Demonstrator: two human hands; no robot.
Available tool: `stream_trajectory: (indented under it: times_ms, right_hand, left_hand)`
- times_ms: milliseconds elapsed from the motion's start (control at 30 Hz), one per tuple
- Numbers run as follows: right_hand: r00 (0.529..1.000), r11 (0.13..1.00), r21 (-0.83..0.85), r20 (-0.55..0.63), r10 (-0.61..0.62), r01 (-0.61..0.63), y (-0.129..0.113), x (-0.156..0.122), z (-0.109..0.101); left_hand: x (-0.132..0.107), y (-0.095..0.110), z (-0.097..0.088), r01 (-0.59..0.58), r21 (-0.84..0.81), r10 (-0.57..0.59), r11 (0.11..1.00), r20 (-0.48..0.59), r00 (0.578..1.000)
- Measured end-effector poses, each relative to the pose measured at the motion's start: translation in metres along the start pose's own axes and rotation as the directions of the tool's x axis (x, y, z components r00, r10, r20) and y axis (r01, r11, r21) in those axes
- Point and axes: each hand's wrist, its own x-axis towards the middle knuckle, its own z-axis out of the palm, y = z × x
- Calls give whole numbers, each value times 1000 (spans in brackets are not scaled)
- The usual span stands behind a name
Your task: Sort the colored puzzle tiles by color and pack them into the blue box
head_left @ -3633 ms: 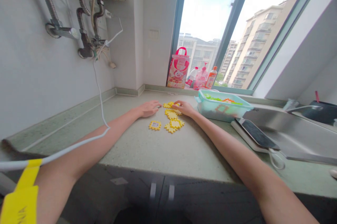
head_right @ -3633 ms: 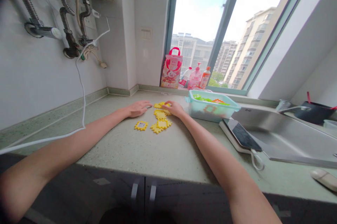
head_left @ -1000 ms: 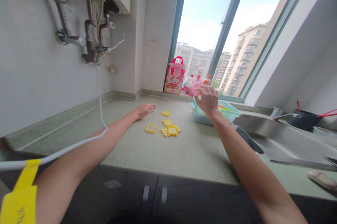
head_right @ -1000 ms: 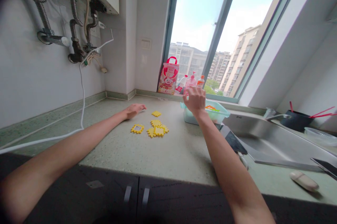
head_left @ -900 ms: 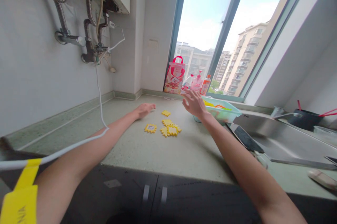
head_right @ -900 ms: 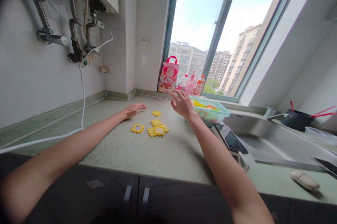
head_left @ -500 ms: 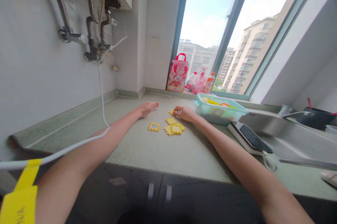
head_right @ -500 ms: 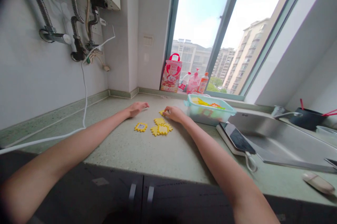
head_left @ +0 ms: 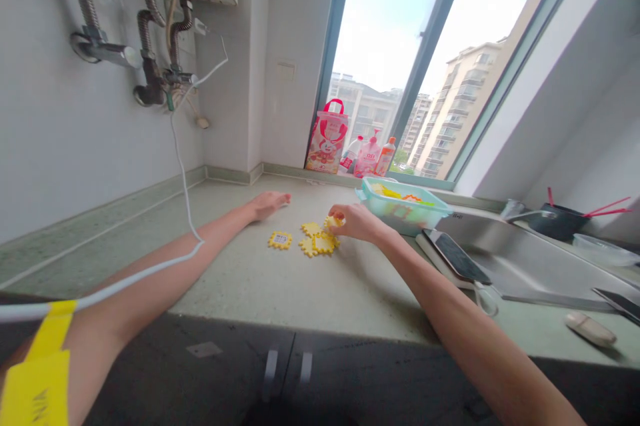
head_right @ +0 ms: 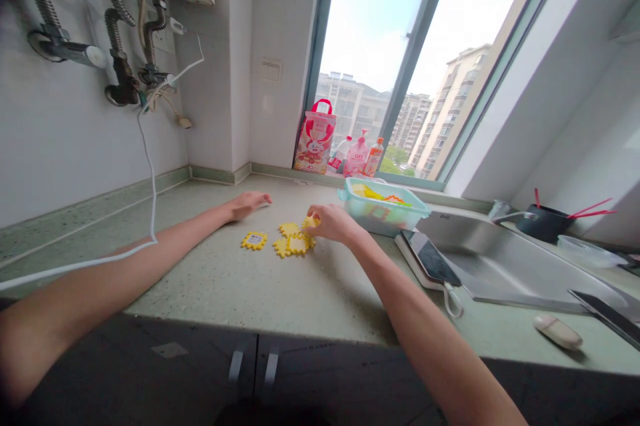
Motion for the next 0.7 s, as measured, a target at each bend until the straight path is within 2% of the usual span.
stream_trajectory:
  times_ms: [100,167,300,367,567,700]
  right_hand:
    - [990,944,303,17,-143,131,-13,-17,-14]
    - [969,898,398,76,-236,188,-23,-23,-18]
    - [933,940,237,204,-297,247,-37,-25,-16]
    - [927,949,175,227,-299,263,-38,-24,-12]
    - [944,960,166,205,-258,226,-31,-22,-10]
    - [966,963,178,127,-226,202,-20,-21,-15]
  left_hand:
    - [1,0,0,-1,6,1,1000,8,1000]
    - [2,-1,1,1,8,-1,1000,13,1000]
    - [2,1,2,7,-1,-7,1000,21,1000]
    - [1,1,1,9,-5,-9,1000,24,1000]
    - [0,3,1,18,-28,-17,999,30,999]
    - [1,0,1,30,-27,-29,999,29,999]
